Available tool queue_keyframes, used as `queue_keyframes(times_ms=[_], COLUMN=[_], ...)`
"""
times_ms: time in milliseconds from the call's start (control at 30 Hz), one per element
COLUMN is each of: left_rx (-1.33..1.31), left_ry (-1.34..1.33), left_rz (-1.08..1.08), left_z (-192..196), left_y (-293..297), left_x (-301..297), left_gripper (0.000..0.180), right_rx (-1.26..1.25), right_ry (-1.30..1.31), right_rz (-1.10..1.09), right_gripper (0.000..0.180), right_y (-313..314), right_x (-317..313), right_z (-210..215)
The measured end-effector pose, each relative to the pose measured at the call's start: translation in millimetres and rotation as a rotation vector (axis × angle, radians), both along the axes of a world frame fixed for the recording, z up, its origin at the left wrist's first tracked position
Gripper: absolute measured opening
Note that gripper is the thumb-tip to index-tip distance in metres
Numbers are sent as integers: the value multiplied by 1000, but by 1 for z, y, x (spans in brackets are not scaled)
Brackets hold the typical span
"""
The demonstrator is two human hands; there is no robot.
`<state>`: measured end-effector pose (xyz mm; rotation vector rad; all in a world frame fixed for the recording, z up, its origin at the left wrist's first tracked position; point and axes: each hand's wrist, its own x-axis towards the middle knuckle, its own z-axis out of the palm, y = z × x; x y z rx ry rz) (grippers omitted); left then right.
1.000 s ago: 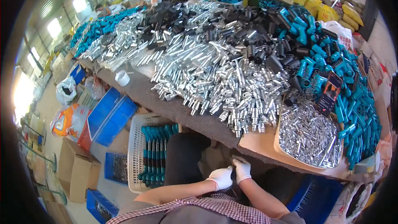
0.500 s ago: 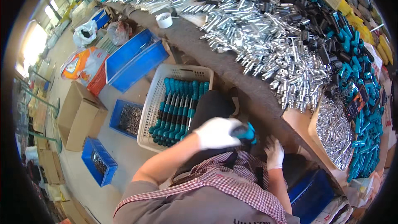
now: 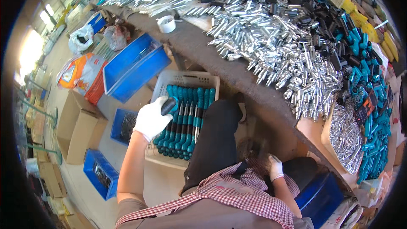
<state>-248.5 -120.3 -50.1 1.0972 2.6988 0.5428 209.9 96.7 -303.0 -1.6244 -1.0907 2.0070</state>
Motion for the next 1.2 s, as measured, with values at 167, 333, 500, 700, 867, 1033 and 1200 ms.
queue_keyframes(times_ms=[167,333,500,700,867,1033,1200], left_rx=[-279,-585,-182,-216,-261,-671,-257], left_ry=[-65,-535,-3,-483,-446,391,-216], left_rz=[-222,-43,-226,408,118,-1154,-630], left_z=[-84,-197,-319,-415,-466,-434,-132], left_y=[76,177,182,138,67,-37,87], left_x=[-84,-138,-162,-99,2,-24,-17], left_gripper=[31,28,42,75,57,39,31], right_rx=[-20,-24,417,65,193,48,572], right_ry=[-32,-211,-474,-367,-384,-36,185], right_rz=[-71,-89,406,122,241,105,495], right_gripper=[43,50,33,51,36,30,26], right_y=[-4,0,-8,-3,-3,0,15], right_x=[-2,-4,5,-23,-6,-35,-66], right_z=[-12,-17,-28,4,-19,11,178])
